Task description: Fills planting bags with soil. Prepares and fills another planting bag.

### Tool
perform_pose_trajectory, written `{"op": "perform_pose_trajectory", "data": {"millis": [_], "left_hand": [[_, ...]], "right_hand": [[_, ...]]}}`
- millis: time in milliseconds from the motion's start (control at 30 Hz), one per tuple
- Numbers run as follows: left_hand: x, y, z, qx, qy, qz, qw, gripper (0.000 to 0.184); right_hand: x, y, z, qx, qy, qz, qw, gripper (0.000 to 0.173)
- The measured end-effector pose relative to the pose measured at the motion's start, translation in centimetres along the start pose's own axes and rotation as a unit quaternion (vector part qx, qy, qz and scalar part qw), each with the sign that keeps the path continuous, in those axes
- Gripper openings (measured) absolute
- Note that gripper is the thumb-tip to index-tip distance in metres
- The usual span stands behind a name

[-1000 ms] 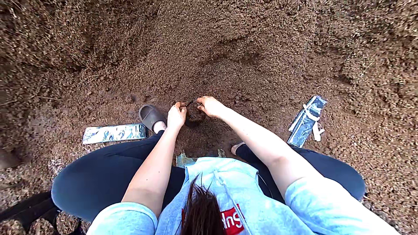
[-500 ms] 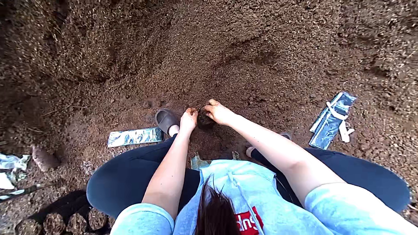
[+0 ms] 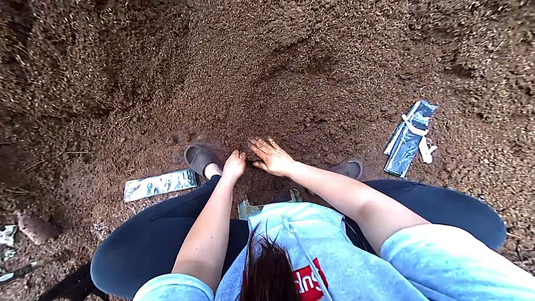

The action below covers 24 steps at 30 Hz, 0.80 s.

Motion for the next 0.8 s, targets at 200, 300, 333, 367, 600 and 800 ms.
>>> {"op": "perform_pose_trajectory", "data": {"millis": [200,300,333,367,600,800], "left_hand": [[-0.5,-1.4,-1.0,0.069,0.025,-0.049,0.996,0.042],[0.1,-1.7,0.3,-0.025,-0.007,-0.047,0.999,0.061],[0.2,-1.4,0.8,-0.061,-0.034,-0.030,0.997,0.076],[0.4,-0.9,1.1,-0.088,-0.058,-0.005,0.994,0.088],[1.9,-0.1,0.1,-0.080,-0.042,0.056,0.994,0.084],[2.0,-0.7,-1.4,0.071,-0.026,-0.007,0.997,0.072]], "right_hand": [[0.8,-2.0,0.6,0.021,-0.008,0.025,0.999,0.057],[1.2,-5.2,-3.5,0.154,0.083,-0.051,0.983,0.048],[1.1,-4.6,-5.2,0.194,0.146,-0.020,0.970,0.055],[0.9,-3.2,-6.4,0.234,0.209,0.036,0.949,0.066],[2.5,0.2,-5.2,0.203,0.244,0.184,0.930,0.061],[1.9,-2.3,-3.1,0.034,0.265,0.166,0.949,0.052]]}}
Point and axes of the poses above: each hand's wrist, its own x-axis towards the middle knuckle, its own y-axis out of the palm, z = x × y, the point moved 9 cm from there along x, towards the middle knuckle, and after that the axes turned 4 degrees about y, right-handed, at the moved point
